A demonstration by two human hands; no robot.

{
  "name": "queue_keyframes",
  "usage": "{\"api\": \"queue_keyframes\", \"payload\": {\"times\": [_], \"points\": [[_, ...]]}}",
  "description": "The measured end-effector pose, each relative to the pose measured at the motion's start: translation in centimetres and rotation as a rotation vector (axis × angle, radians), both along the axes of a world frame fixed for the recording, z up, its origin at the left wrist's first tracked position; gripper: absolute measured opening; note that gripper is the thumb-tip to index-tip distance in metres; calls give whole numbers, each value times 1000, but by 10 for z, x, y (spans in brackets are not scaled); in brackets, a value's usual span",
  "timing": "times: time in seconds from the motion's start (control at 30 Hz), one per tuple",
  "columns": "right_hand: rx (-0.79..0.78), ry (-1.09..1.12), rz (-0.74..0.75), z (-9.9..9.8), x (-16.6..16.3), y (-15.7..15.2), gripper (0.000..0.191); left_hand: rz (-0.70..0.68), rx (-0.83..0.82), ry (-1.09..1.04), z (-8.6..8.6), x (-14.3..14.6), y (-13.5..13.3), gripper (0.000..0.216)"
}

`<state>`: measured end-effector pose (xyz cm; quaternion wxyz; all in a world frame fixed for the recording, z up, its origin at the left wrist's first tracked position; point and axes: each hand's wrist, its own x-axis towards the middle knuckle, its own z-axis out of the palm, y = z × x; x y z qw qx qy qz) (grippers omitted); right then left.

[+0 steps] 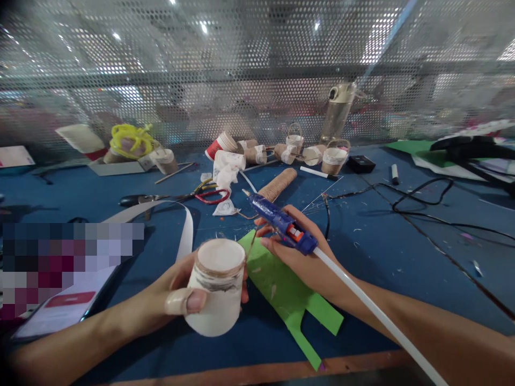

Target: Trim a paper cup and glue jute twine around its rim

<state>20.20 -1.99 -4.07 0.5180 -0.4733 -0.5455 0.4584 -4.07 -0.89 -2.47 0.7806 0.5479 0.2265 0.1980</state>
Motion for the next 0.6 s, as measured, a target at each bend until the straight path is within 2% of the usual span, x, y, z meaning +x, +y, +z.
{"api": "queue_keyframes", "payload": {"times": [0.13,0.3,0.4,0.47,0.6], "points": [[-51,-28,-87,1,-3,2,29,-50,-24,-35,0,2,-1,52],[2,-80,-77,7,-4,5,27,-85,-45,-28,3,2,-4,53],[116,-151,-97,15,1,3,18,-90,-43,-37,4,2,-4,55],[210,-224,-167,22,7,2,13,-69,-43,-55,4,1,-3,54],[341,-342,-317,33,21,0,8,47,-33,-73,-2,0,-2,54]]}}
